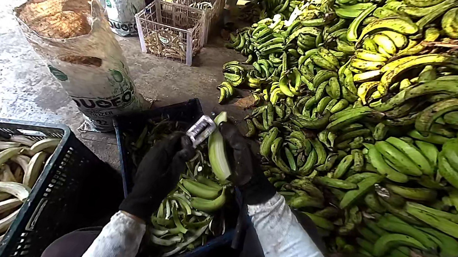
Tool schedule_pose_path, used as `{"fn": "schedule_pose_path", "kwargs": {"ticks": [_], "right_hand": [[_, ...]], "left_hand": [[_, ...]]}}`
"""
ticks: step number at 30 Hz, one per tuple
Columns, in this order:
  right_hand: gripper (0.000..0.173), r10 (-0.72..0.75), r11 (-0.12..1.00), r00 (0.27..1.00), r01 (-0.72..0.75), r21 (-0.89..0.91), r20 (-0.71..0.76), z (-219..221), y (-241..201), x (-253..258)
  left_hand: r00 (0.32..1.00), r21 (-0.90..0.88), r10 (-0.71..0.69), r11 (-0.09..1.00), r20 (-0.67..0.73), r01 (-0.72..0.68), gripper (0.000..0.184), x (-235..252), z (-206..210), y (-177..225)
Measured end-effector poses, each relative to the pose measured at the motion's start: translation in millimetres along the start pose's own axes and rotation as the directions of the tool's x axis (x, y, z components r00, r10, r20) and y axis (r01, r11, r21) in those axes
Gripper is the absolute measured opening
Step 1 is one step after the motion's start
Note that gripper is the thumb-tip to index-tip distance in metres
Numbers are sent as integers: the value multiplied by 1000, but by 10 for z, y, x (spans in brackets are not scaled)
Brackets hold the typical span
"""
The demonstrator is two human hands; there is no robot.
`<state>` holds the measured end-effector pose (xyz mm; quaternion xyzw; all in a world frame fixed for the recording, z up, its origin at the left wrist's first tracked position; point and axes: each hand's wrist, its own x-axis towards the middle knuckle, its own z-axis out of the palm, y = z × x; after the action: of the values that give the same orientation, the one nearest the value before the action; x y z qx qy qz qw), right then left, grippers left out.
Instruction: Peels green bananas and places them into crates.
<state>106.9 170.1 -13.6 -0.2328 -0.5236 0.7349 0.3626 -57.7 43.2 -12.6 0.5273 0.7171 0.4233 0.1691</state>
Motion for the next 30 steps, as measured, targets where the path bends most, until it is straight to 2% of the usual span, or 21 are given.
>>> {"fn": "schedule_pose_path", "kwargs": {"ticks": [3,7,9,11,12,14,16,17,19,21,23,24,27,30], "right_hand": [[33,-62,982,981,92,163,-183,8,-15,48],[34,-20,914,923,173,367,-384,31,-49,90],[38,2,927,900,161,337,-435,39,-48,87],[41,5,956,908,119,269,-420,26,-21,66],[40,-8,975,926,91,203,-377,11,-19,48],[38,-57,998,972,46,-53,-229,-24,-45,-31],[37,-63,960,998,62,-274,7,-72,-58,-99],[35,-43,941,993,78,-330,112,-92,-53,-120],[35,120,943,974,-51,-329,194,-49,-62,-144],[42,225,933,940,-132,-334,257,-20,-76,-147],[37,221,961,954,-178,-210,201,-2,-37,-148],[33,197,978,973,-185,-98,122,7,-4,-139],[37,110,979,991,-95,180,-71,-62,89,-60],[40,88,926,979,-12,377,-183,-166,190,-19]], "left_hand": [[983,88,182,980,-23,-179,60,-138,212,21],[967,255,244,942,-69,-219,57,-242,258,135],[964,299,252,929,-81,-218,54,-265,262,153],[967,293,247,931,-64,-218,52,-257,253,123],[969,275,240,937,-52,-217,51,-238,243,99],[977,229,212,953,-38,-198,52,-164,209,38],[991,170,130,978,-34,-122,50,-62,140,-20],[996,161,85,984,-32,-78,50,-14,97,-48],[1000,182,-7,983,-30,13,55,55,21,-91],[994,160,-102,981,-33,106,56,87,-28,-108],[992,133,-122,983,-24,125,58,77,-45,-109],[996,140,-93,986,-18,94,59,55,-35,-101],[992,219,122,968,-3,-119,57,-71,68,-59],[933,361,358,875,-37,-322,52,-220,227,9]]}}
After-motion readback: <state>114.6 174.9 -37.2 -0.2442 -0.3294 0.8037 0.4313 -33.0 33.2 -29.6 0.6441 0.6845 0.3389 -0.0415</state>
